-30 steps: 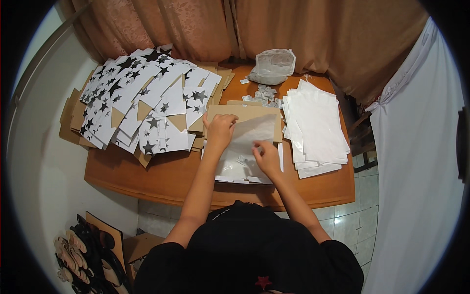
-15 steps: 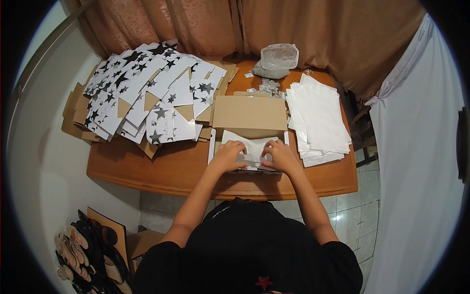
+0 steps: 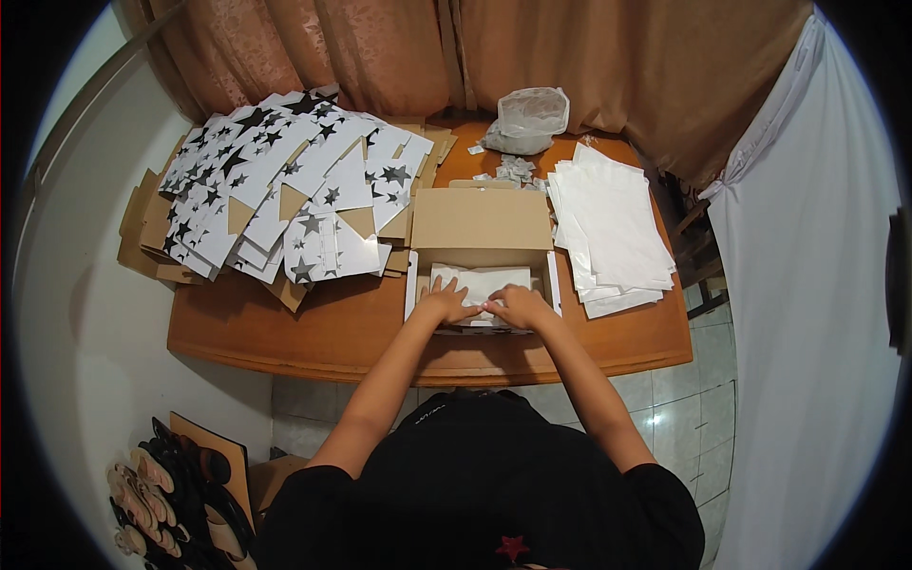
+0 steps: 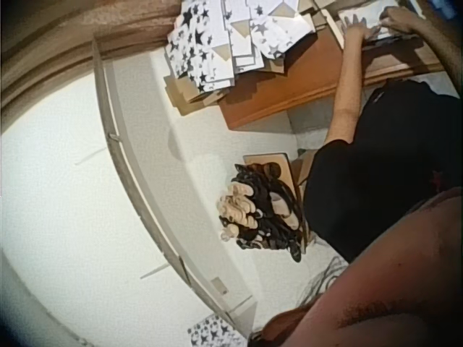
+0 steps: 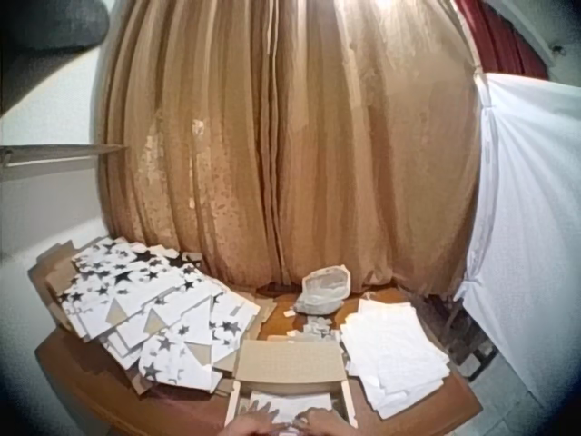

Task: Assembling cardboard shoe boxes and adding tissue paper inside.

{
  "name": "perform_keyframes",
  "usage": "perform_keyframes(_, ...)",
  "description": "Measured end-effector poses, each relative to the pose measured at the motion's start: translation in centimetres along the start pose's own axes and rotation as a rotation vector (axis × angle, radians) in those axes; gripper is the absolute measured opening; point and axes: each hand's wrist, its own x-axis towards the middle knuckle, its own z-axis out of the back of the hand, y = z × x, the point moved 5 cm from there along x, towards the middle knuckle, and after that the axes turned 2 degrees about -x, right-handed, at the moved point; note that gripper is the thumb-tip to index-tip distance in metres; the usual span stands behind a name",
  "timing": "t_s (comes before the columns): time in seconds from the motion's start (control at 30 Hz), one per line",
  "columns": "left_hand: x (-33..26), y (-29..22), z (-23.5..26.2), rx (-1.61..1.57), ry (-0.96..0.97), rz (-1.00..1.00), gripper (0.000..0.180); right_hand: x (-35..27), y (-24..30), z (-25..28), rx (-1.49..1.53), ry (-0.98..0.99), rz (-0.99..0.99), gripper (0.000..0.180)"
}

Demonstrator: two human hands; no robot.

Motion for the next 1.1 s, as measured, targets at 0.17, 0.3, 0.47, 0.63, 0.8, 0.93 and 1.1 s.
perform_keyframes(0.17,-0.6,1.3,2.7,-0.272,-0.359,-0.244,0.049,0.4,-1.2,5.2,-0.019,-0.737,0.118,0.044)
perform_keyframes(0.3,-3.6,2.1,6.8,-0.392,-0.843,-0.2,0.039,3.8,-7.3,5.7,0.039,-0.945,-0.153,0.055)
perform_keyframes(0.47,-1.8,6.8,4.2,-0.735,-0.73,0.226,0.064,7.2,-13.5,3.1,1.117,-0.855,-0.582,0.057)
perform_keyframes(0.63,-0.4,8.2,2.0,-1.246,-0.732,0.068,0.06,7.2,-12.6,3.1,1.561,-0.828,-0.261,0.055)
perform_keyframes(0.8,-1.1,9.1,1.0,-1.628,-0.834,-0.018,0.063,3.8,-11.4,3.6,1.691,-0.811,-0.079,0.071)
perform_keyframes(0.93,-4.7,7.3,1.9,-1.64,-0.77,-0.162,0.066,-1.3,-12.0,3.1,1.412,-0.746,-0.044,0.062)
perform_keyframes(1.1,-7.1,7.7,-0.1,-1.406,-0.768,-0.213,0.059,-5.5,-10.4,2.4,1.244,-0.633,0.082,0.048)
